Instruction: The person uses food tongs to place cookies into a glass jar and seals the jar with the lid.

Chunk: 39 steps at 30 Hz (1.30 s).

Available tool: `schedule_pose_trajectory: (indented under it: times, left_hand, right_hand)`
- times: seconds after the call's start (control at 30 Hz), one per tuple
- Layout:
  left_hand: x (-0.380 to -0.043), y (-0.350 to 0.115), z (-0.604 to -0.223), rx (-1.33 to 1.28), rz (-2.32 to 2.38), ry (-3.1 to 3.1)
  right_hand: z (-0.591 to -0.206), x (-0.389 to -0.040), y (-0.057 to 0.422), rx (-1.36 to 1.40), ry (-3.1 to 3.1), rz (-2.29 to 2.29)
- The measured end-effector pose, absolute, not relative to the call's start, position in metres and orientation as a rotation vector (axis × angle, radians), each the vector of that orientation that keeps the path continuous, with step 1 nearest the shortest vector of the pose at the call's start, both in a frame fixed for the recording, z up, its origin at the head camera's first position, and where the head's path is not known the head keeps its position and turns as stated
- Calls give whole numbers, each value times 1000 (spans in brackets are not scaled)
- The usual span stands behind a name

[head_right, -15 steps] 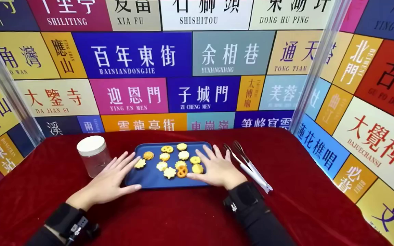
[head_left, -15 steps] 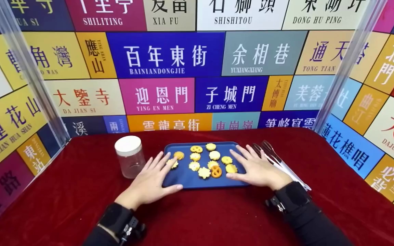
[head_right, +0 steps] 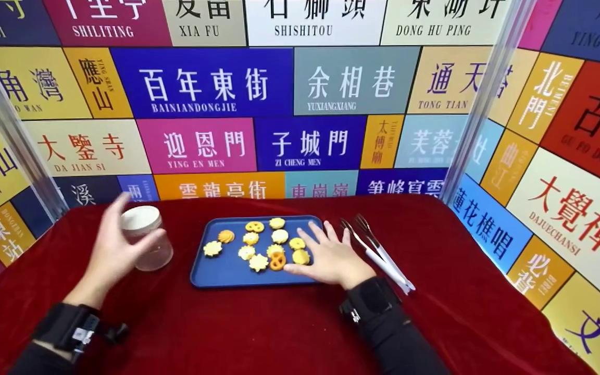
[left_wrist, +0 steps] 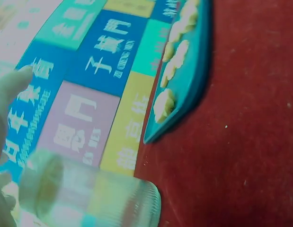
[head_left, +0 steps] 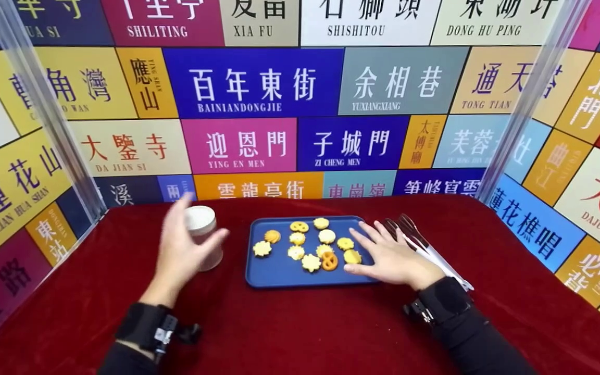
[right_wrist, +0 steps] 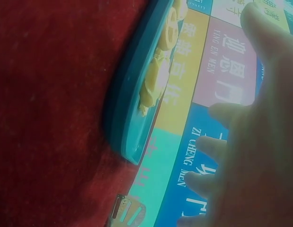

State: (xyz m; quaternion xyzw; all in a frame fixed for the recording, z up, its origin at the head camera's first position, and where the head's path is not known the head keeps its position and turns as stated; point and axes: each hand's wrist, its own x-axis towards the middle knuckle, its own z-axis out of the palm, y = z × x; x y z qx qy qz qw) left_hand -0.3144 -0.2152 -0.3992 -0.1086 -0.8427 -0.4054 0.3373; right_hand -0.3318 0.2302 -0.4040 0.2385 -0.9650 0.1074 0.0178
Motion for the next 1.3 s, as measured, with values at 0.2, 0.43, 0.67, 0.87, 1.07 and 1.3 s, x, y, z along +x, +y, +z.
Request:
schedule_pose_trajectory:
  times: [0.2,0.43,0.67,0.87,1.07,1.3]
  left_hand:
    - [-317,-238,-412,83,-1508,-2175]
    - [-322,-247,-432,141,-1769,-2292]
    - [-327,-238,-448,83,-1764,-2257]
    - [-327,-238,-456,117,-1661,-2307]
    - [-327,-238,-458,153,-1589,-2360]
    - [-327,-237,-457,208,-1547,-2339]
  right_hand:
    - [-405,-332,230,736,-3000,324]
    - [-404,-332,231,733,-3008,339]
    - [-405,-332,231,739,-3025,333]
    - [-403,-332,229,746,-3022,330]
    - [-403,-332,229,747,-3029,336]
    - [-405,-332,231,748,-3032,343]
